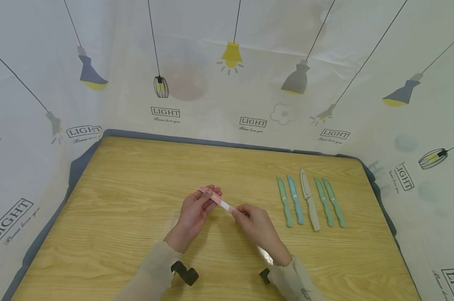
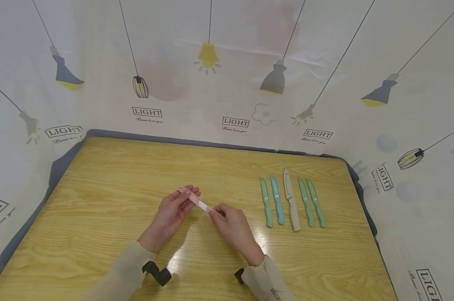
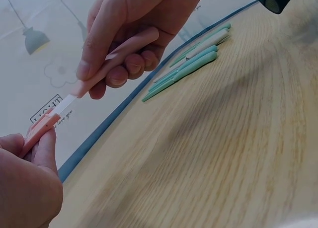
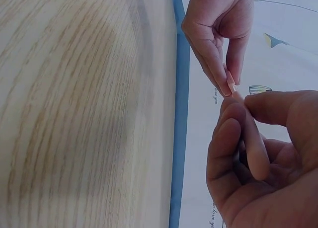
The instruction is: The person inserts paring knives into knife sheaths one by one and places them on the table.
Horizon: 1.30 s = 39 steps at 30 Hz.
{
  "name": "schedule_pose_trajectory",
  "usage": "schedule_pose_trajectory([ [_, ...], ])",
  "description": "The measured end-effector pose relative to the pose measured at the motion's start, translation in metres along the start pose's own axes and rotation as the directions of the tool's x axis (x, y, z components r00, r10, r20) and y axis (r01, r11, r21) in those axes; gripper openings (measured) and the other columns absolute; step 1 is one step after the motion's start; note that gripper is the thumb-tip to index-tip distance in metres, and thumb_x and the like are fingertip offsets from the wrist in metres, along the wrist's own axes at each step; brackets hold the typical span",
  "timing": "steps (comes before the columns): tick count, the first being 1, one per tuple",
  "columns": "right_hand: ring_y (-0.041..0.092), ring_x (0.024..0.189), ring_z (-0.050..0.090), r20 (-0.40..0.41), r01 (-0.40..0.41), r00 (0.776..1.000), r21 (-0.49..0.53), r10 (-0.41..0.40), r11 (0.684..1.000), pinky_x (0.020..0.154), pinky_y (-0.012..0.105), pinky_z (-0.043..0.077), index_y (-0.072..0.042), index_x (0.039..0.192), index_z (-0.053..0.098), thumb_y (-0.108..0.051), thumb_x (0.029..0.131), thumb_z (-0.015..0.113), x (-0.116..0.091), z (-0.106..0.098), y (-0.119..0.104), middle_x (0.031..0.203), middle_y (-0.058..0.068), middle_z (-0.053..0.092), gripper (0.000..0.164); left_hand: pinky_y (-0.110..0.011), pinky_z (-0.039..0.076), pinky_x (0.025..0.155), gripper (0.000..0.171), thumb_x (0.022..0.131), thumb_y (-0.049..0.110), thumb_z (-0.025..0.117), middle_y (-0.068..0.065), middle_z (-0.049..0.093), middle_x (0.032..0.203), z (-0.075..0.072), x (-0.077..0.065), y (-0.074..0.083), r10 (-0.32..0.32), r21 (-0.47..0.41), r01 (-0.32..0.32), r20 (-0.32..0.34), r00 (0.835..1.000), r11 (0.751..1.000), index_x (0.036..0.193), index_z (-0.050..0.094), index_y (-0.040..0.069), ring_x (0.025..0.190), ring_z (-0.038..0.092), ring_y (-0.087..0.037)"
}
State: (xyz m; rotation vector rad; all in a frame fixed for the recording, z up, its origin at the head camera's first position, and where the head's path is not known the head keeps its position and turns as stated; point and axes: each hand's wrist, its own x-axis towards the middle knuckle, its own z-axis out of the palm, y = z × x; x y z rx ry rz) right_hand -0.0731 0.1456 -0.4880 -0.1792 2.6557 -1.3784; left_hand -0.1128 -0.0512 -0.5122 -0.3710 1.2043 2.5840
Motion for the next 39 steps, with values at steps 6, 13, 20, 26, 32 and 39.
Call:
schedule_pose_trajectory([
  [6,0.008,0.055,0.047,-0.011,0.005,1.0,0.005,-0.005,1.0,0.046,0.022,0.039,-0.007,0.099,0.076,-0.028,0.104,0.066,0.002,0.001,0.0,0.071,-0.005,0.061,0.024,-0.032,0.055,0.102,0.039,0.11,0.003,0.048,-0.013,0.071,0.122,0.001,-0.001,0.0,-0.009,0.006,0.009,0.006,1.0,1.0,0.145,0.045,-0.013,0.112,0.071,-0.019],
  [13,0.009,0.056,0.047,-0.016,0.001,1.0,0.005,-0.001,1.0,0.046,0.022,0.039,-0.007,0.099,0.076,-0.026,0.104,0.066,0.002,0.001,-0.002,0.07,-0.005,0.06,0.022,-0.032,0.055,0.102,0.038,0.11,0.004,0.047,-0.014,0.07,0.125,0.003,-0.002,0.0,-0.01,0.012,0.01,0.015,1.0,1.0,0.145,0.045,-0.013,0.114,0.071,-0.019],
  [20,0.01,0.056,0.048,-0.012,-0.01,1.0,0.008,0.01,1.0,0.046,0.023,0.039,-0.007,0.098,0.075,-0.026,0.104,0.065,0.003,0.001,-0.005,0.07,-0.004,0.06,0.022,-0.032,0.055,0.103,0.038,0.11,0.003,0.047,-0.014,0.07,0.125,0.004,-0.002,-0.001,-0.01,0.008,0.01,0.027,1.0,1.0,0.144,0.045,-0.013,0.114,0.07,-0.019],
  [26,0.01,0.056,0.047,-0.019,-0.005,1.0,0.015,0.005,1.0,0.046,0.023,0.039,-0.007,0.096,0.075,-0.028,0.104,0.065,0.003,0.001,-0.005,0.069,-0.004,0.059,0.024,-0.032,0.055,0.103,0.034,0.11,0.003,0.047,-0.013,0.071,0.122,0.006,-0.003,-0.003,-0.005,0.008,0.005,0.032,0.999,1.0,0.141,0.049,-0.012,0.113,0.071,-0.019],
  [32,0.01,0.055,0.048,-0.02,-0.008,1.0,0.013,0.008,1.0,0.046,0.023,0.039,-0.009,0.095,0.074,-0.029,0.104,0.065,0.004,0.001,-0.003,0.07,-0.004,0.06,0.024,-0.032,0.055,0.102,0.031,0.11,0.003,0.048,-0.012,0.072,0.119,0.007,-0.003,-0.005,0.0,0.016,0.0,0.035,0.999,1.0,0.137,0.052,-0.011,0.111,0.071,-0.019],
  [39,0.009,0.054,0.046,-0.019,0.018,1.0,0.02,-0.017,1.0,0.045,0.022,0.037,-0.007,0.095,0.074,-0.03,0.105,0.064,0.005,0.002,-0.001,0.068,-0.005,0.059,0.026,-0.032,0.057,0.1,0.027,0.109,0.001,0.049,-0.012,0.072,0.117,0.01,-0.003,-0.011,-0.001,0.016,0.0,0.031,1.0,1.0,0.132,0.055,-0.011,0.109,0.072,-0.02],
])
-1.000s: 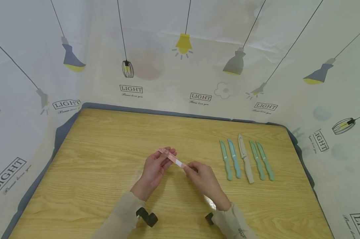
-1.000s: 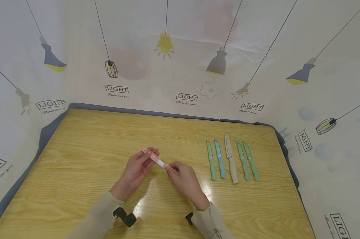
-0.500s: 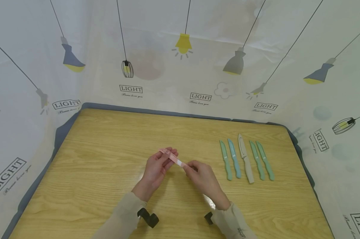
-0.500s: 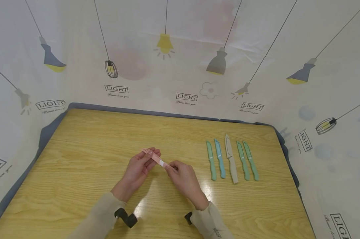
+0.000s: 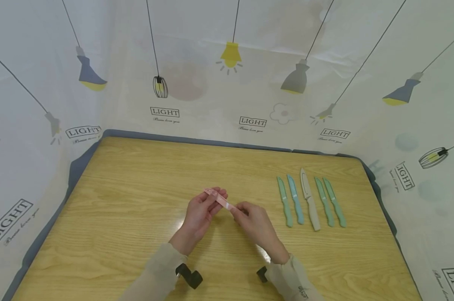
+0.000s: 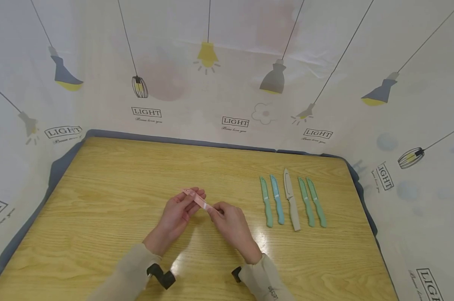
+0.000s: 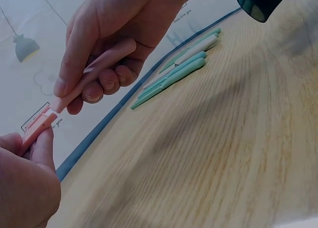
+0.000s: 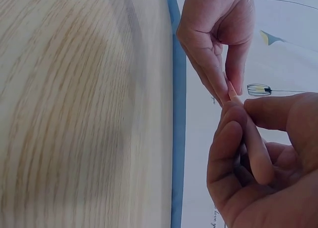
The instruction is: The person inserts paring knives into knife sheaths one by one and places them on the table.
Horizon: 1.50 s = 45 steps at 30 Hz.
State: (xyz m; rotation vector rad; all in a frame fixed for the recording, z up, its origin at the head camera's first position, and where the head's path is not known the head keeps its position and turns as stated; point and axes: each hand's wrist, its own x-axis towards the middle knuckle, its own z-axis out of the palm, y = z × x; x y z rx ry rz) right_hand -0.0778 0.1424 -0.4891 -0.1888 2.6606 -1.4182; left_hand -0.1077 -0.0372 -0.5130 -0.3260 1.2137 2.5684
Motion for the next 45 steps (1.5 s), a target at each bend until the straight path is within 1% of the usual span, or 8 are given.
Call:
schedule_pose_trajectory([
  [5,0.008,0.054,0.046,-0.002,0.016,1.0,-0.021,-0.016,1.0,0.045,0.022,0.038,-0.008,0.095,0.074,-0.029,0.104,0.065,0.0,-0.001,0.002,0.067,-0.006,0.058,0.025,-0.032,0.056,0.101,0.031,0.109,0.003,0.049,-0.012,0.072,0.118,0.0,0.001,0.001,-0.014,0.0,0.014,0.008,1.0,1.0,0.136,0.052,-0.012,0.11,0.072,-0.02],
  [9,0.008,0.057,0.048,-0.034,0.064,0.997,-0.149,-0.07,0.987,0.049,0.022,0.042,-0.008,0.1,0.075,-0.029,0.102,0.068,-0.001,-0.001,0.003,0.071,-0.008,0.058,0.022,-0.031,0.057,0.099,0.032,0.108,0.002,0.051,-0.013,0.073,0.116,0.002,0.004,0.003,-0.008,0.002,0.008,-0.015,1.0,1.0,0.136,0.052,-0.012,0.107,0.073,-0.019],
  [15,0.009,0.066,0.05,-0.077,0.15,0.976,-0.439,-0.204,0.886,0.056,0.023,0.046,-0.007,0.101,0.074,-0.025,0.097,0.076,-0.001,0.001,0.009,0.083,-0.001,0.062,0.018,-0.03,0.06,0.092,0.027,0.106,-0.001,0.055,-0.013,0.075,0.111,0.005,0.009,0.0,0.024,0.047,-0.021,-0.059,0.998,0.999,0.129,0.055,-0.013,0.1,0.074,-0.018],
  [20,0.01,0.066,0.05,-0.096,0.168,0.963,-0.519,-0.252,0.838,0.055,0.023,0.045,-0.008,0.096,0.073,-0.023,0.093,0.079,-0.002,0.001,0.012,0.084,0.001,0.063,0.016,-0.031,0.06,0.095,0.025,0.104,-0.001,0.057,-0.019,0.072,0.119,0.008,0.012,-0.005,0.026,0.108,-0.022,-0.039,0.999,0.994,0.125,0.057,-0.013,0.108,0.072,-0.023],
  [25,0.01,0.066,0.052,-0.115,0.12,0.972,-0.511,-0.206,0.851,0.057,0.026,0.049,-0.008,0.095,0.074,-0.022,0.093,0.078,-0.002,-0.004,0.02,0.082,0.0,0.062,0.015,-0.037,0.053,0.107,0.037,0.105,0.001,0.057,-0.028,0.06,0.138,0.005,0.012,-0.006,0.023,0.159,-0.02,-0.018,1.0,0.987,0.137,0.051,-0.015,0.126,0.062,-0.032],
  [31,0.015,0.07,0.056,-0.146,-0.037,0.989,-0.464,-0.036,0.885,0.061,0.032,0.054,-0.003,0.099,0.074,-0.023,0.097,0.073,0.003,-0.016,0.034,0.086,0.004,0.065,0.02,-0.043,0.045,0.116,0.041,0.104,-0.002,0.057,-0.027,0.054,0.143,-0.004,0.009,0.0,0.047,0.178,-0.04,-0.035,0.998,0.983,0.142,0.045,-0.013,0.133,0.054,-0.037],
  [37,0.016,0.06,0.053,-0.162,-0.1,0.987,-0.542,0.013,0.835,0.05,0.028,0.05,0.003,0.093,0.072,-0.019,0.1,0.069,0.011,-0.03,0.049,0.075,0.006,0.062,0.023,-0.044,0.048,0.113,0.033,0.102,-0.004,0.057,-0.019,0.063,0.131,-0.013,0.008,0.009,0.089,0.199,-0.074,-0.07,0.994,0.977,0.134,0.053,-0.011,0.119,0.063,-0.026],
  [45,0.016,0.047,0.043,-0.163,-0.031,0.982,-0.648,-0.098,0.761,0.039,0.026,0.038,0.0,0.068,0.059,-0.007,0.095,0.071,0.018,-0.043,0.062,0.056,0.003,0.046,0.031,-0.044,0.051,0.11,0.03,0.1,-0.004,0.059,-0.016,0.065,0.124,-0.02,0.005,0.019,0.151,0.251,-0.121,-0.101,0.983,0.96,0.129,0.056,-0.012,0.114,0.063,-0.023],
])
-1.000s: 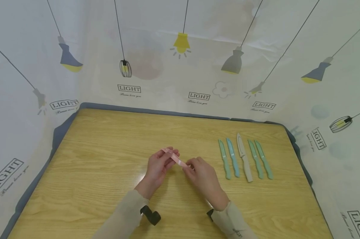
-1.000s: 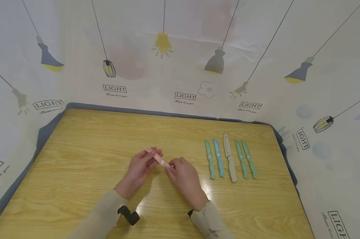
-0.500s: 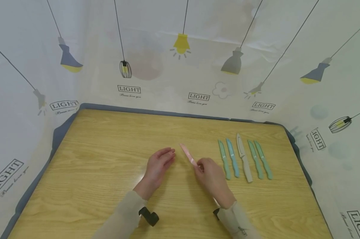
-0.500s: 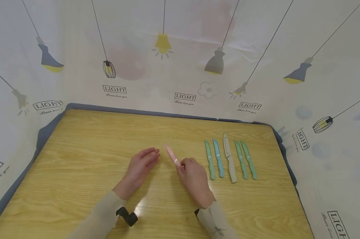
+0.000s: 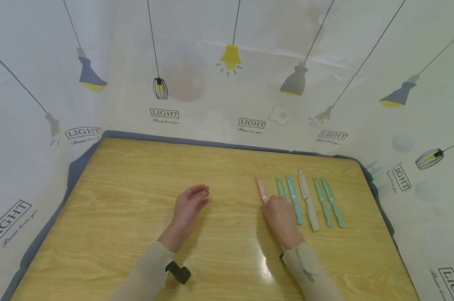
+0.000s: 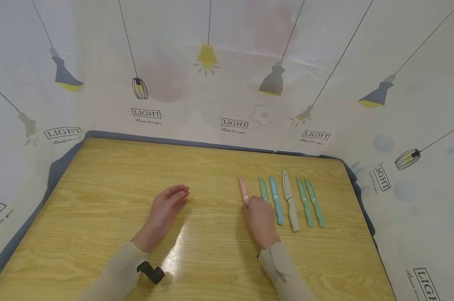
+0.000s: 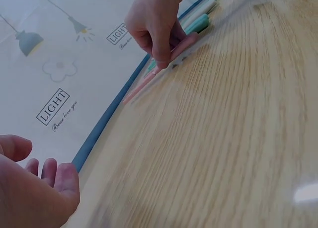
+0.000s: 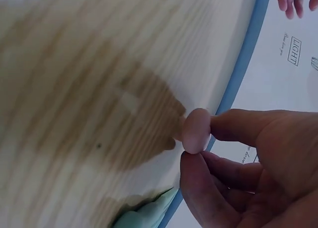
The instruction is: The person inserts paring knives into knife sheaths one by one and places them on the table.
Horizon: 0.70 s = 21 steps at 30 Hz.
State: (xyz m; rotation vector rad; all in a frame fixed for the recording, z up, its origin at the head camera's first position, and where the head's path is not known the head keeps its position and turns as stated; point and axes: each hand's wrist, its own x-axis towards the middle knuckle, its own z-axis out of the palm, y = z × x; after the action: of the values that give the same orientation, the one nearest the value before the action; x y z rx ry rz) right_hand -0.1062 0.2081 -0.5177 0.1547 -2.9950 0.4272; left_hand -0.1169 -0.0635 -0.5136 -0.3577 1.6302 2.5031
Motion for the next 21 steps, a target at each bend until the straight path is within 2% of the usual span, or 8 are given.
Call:
schedule_pose_trajectory([
  [11,0.018,0.049,0.046,0.082,-0.062,0.995,-0.01,0.063,0.998,0.041,0.031,0.042,-0.004,0.065,0.054,-0.013,0.098,0.068,0.008,0.002,0.005,0.057,0.005,0.048,0.037,-0.041,0.055,0.104,0.032,0.1,-0.003,0.06,-0.026,0.058,0.134,-0.01,0.002,0.007,0.048,0.116,-0.043,-0.039,0.998,0.992,0.131,0.056,-0.01,0.119,0.059,-0.028],
  [13,0.019,0.051,0.046,0.101,-0.079,0.992,-0.002,0.079,0.997,0.042,0.031,0.042,-0.003,0.068,0.056,-0.016,0.1,0.067,0.007,0.001,0.006,0.059,0.006,0.05,0.036,-0.039,0.055,0.103,0.032,0.101,-0.004,0.059,-0.027,0.057,0.134,-0.012,0.002,0.008,0.069,0.136,-0.065,-0.027,0.997,0.989,0.132,0.056,-0.01,0.12,0.058,-0.029],
  [15,0.02,0.053,0.049,0.135,-0.12,0.984,0.027,0.116,0.992,0.044,0.032,0.044,0.001,0.078,0.063,-0.022,0.103,0.063,0.004,-0.004,0.007,0.066,0.009,0.056,0.034,-0.034,0.056,0.101,0.031,0.101,-0.004,0.058,-0.028,0.058,0.134,-0.015,0.002,0.011,0.107,0.173,-0.104,-0.011,0.994,0.979,0.131,0.056,-0.011,0.12,0.059,-0.029],
  [18,0.031,0.071,0.064,0.147,-0.166,0.977,0.057,0.156,0.985,0.057,0.043,0.057,0.008,0.105,0.069,-0.03,0.107,0.056,-0.003,-0.015,0.011,0.09,0.02,0.067,0.04,-0.028,0.055,0.1,0.031,0.103,-0.002,0.057,-0.029,0.057,0.136,-0.023,0.002,0.018,0.175,0.266,-0.181,0.048,0.983,0.947,0.133,0.056,-0.01,0.125,0.057,-0.033],
  [20,0.039,0.091,0.068,0.128,-0.169,0.979,0.069,0.159,0.983,0.072,0.052,0.061,0.009,0.121,0.067,-0.033,0.107,0.053,-0.008,-0.024,0.016,0.111,0.025,0.067,0.046,-0.031,0.052,0.106,0.035,0.104,0.005,0.058,-0.027,0.056,0.141,-0.029,0.003,0.024,0.218,0.372,-0.241,0.102,0.97,0.896,0.137,0.054,-0.007,0.132,0.054,-0.034],
  [21,0.042,0.1,0.067,0.099,-0.152,0.985,0.074,0.144,0.986,0.08,0.055,0.06,0.009,0.127,0.064,-0.034,0.107,0.054,-0.011,-0.028,0.02,0.12,0.027,0.065,0.048,-0.034,0.051,0.109,0.04,0.105,0.01,0.059,-0.025,0.054,0.145,-0.033,0.003,0.028,0.235,0.436,-0.271,0.134,0.963,0.858,0.141,0.052,-0.006,0.136,0.051,-0.034],
])
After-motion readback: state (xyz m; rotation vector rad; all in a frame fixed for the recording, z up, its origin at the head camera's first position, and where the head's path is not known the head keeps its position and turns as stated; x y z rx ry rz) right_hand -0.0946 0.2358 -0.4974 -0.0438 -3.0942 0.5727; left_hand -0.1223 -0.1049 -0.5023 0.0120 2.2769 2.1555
